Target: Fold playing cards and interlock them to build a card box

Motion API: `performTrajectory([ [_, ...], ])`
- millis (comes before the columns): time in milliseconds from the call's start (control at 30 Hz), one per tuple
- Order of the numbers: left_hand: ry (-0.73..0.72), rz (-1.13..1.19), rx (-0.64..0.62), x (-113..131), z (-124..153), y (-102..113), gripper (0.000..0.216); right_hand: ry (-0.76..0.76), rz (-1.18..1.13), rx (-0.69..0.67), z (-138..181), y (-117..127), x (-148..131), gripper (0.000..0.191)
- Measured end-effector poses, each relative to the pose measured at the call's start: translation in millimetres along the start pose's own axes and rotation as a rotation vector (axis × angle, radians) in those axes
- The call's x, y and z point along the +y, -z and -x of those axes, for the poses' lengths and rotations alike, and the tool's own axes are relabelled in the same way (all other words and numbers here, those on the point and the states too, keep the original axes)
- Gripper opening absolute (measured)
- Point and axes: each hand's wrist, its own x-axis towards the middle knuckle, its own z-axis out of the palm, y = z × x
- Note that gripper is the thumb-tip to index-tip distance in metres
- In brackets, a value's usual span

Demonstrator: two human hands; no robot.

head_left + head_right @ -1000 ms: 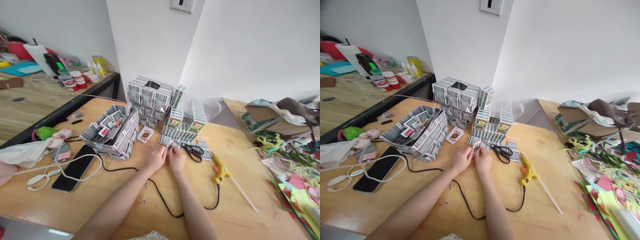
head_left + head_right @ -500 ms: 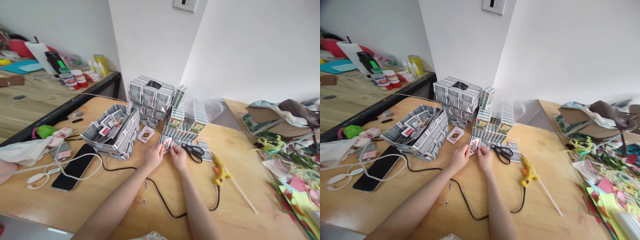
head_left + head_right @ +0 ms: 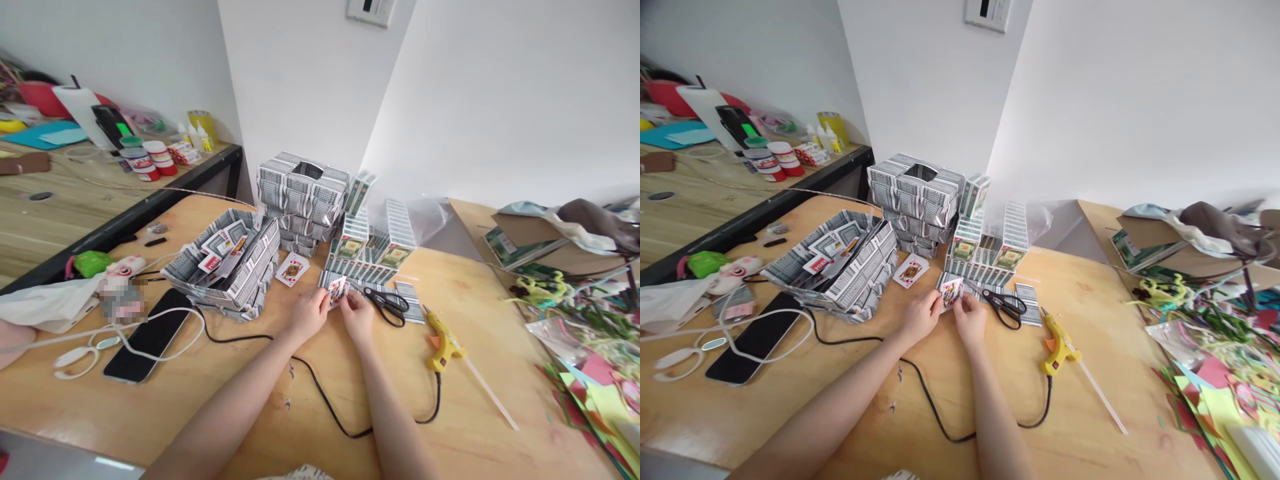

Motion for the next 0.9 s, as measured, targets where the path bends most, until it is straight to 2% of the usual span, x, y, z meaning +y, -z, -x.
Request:
performTrajectory([
  [133, 0.048, -0.007, 0.023, -1, -1, 0, 0.015, 0.018, -0.138, -0.093, -7, 7, 4, 0.027],
  [300, 0.047, 0.018, 0.023, 0, 0, 0, 0.016, 0.116, -0.009, -0.118, -6, 9, 0, 0.022],
  [367, 0.034, 0.034, 0.024, 1, 0, 0, 0.018, 0.151, 0.070, -0.090, -4, 7, -2, 0.020],
  [533, 0.008, 0.015, 0.009, 3, 0, -1, 0.022, 0.194, 0.277, 0.100, 4, -2, -5, 0.016],
  [767, 0.049, -0.014, 0.041, -2, -2, -2, 0.018, 0.132, 0.076, 0.019, 0, -1, 1, 0.016],
  [900, 0.068, 0.007, 0.031, -5, -3, 1, 0.018, 0.176, 0.092, -0.031, -3, 3, 0, 0.017],
])
